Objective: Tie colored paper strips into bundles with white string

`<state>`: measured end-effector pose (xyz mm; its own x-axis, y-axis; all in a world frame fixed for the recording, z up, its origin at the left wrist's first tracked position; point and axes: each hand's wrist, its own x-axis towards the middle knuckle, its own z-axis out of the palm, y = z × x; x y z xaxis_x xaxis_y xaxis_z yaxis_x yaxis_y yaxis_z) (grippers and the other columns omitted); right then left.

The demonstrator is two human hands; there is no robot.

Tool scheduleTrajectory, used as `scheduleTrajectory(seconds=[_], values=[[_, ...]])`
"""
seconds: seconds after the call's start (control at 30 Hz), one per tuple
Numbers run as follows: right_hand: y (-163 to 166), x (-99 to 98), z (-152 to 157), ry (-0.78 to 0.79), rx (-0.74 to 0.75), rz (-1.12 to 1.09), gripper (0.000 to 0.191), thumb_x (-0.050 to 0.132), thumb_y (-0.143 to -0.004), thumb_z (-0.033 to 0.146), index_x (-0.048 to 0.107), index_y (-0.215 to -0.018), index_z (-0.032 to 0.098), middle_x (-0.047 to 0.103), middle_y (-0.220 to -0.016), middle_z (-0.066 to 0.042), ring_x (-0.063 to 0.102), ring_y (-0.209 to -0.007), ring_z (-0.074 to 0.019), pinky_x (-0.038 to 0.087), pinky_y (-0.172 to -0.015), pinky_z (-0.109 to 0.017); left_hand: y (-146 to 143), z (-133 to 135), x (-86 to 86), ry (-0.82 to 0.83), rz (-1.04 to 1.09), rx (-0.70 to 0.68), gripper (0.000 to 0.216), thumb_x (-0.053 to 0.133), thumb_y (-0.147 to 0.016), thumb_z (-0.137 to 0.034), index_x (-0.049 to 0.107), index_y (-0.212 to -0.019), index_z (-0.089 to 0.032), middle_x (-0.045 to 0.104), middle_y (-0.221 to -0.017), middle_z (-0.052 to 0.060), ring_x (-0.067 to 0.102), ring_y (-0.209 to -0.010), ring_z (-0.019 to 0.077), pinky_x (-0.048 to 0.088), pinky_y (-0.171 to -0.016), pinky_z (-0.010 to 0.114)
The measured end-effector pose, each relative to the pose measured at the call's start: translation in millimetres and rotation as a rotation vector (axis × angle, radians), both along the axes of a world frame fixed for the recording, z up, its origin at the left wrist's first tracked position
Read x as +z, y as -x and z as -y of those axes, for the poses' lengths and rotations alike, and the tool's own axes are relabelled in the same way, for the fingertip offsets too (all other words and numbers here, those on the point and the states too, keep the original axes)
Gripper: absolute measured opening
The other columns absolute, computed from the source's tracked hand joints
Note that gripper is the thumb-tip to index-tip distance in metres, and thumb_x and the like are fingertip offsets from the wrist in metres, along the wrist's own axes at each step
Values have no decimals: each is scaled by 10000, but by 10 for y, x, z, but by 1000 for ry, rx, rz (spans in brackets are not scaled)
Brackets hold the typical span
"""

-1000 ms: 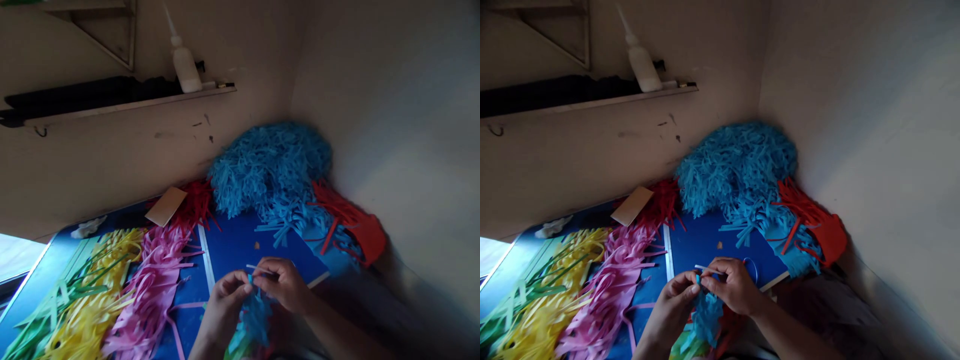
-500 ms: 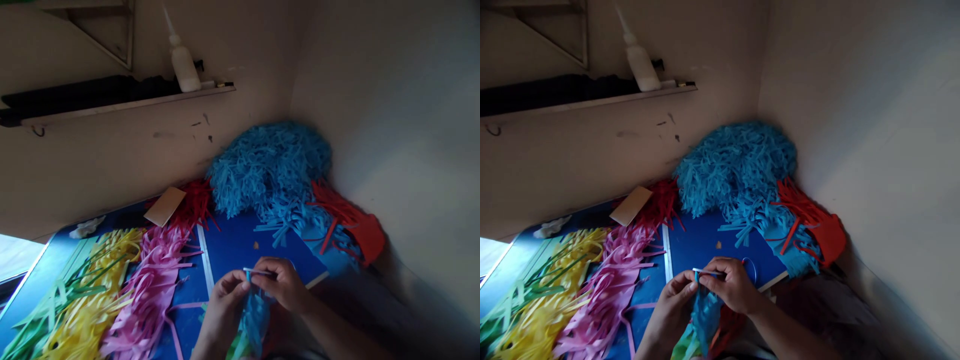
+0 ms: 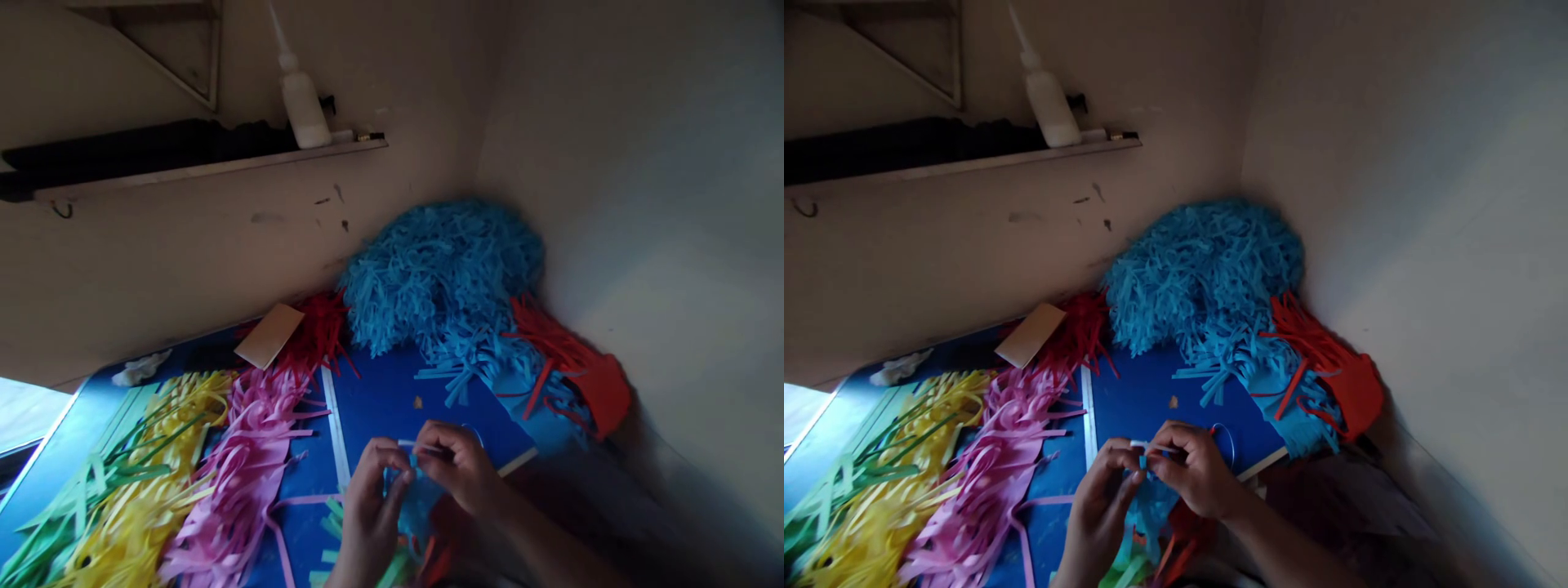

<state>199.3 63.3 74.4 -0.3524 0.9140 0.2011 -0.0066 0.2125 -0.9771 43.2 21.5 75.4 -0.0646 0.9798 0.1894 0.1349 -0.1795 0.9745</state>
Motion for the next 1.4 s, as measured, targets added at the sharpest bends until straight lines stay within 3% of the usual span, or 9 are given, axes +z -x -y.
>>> scheduleTrajectory(seconds=[0.17,0.27,0.4,0.57,0.63,0.7,0.87,1.1,1.4], values=[[-46,-93,115,-179,-85,-55,183,584,-918,306,605,-769,203,595,-728,-13,542,-681,-149,438,-657,-266,-47,41,98,-360,-301,91,119,658,-799,-132,666,-789,-251,681,-738,10,648,-758,172,509,-818,313],[-56,-100,160,-188,-106,-67,185,592,-917,288,587,-746,215,594,-703,-6,540,-662,-152,438,-635,-267,-62,45,115,-387,-367,120,117,680,-778,-145,683,-805,-259,703,-744,24,662,-744,189,518,-857,367],[-78,-135,159,-187,-64,-56,145,596,-905,234,601,-761,219,589,-709,3,534,-653,-143,428,-624,-256,-53,40,73,-333,-375,29,127,662,-780,-119,666,-792,-246,726,-782,25,684,-756,173,514,-912,367],[-69,-180,133,-196,-46,18,90,593,-897,224,625,-813,212,585,-761,-9,551,-711,-153,431,-659,-260,-37,61,17,-233,-331,35,162,643,-766,-101,694,-804,-250,738,-749,15,693,-709,166,482,-982,380],[-40,-134,117,-152,-49,40,121,588,-905,260,633,-808,204,576,-761,-10,545,-703,-148,421,-642,-253,-31,62,-6,-104,-219,73,90,665,-766,-169,715,-785,-242,737,-770,38,689,-752,191,504,-913,361],[-4,-61,88,-36,-29,23,190,586,-908,331,634,-789,191,564,-743,-6,527,-674,-138,409,-616,-240,-28,48,-30,114,10,79,59,703,-753,-270,716,-747,-213,714,-769,53,664,-759,198,523,-771,307],[22,21,-9,214,13,-44,368,563,-889,535,647,-859,178,564,-685,7,497,-603,-125,401,-565,-221,-20,12,-37,621,652,5,331,840,-608,-420,697,-750,-157,640,-655,2,535,-546,96,418,-522,199],[-2,40,64,-17,-171,67,300,589,-915,415,690,-753,184,600,-668,-3,542,-617,-126,420,-594,-217,86,-3,2,650,779,-47,311,831,-643,-405,644,-662,-158,600,-618,-10,549,-611,111,448,-613,226],[43,87,125,-7,-86,77,272,594,-915,348,707,-731,183,559,-631,11,518,-557,-103,397,-528,-206,90,-40,4,653,679,-39,337,773,-678,-498,647,-652,-187,597,-600,-1,533,-560,132,455,-576,261]])
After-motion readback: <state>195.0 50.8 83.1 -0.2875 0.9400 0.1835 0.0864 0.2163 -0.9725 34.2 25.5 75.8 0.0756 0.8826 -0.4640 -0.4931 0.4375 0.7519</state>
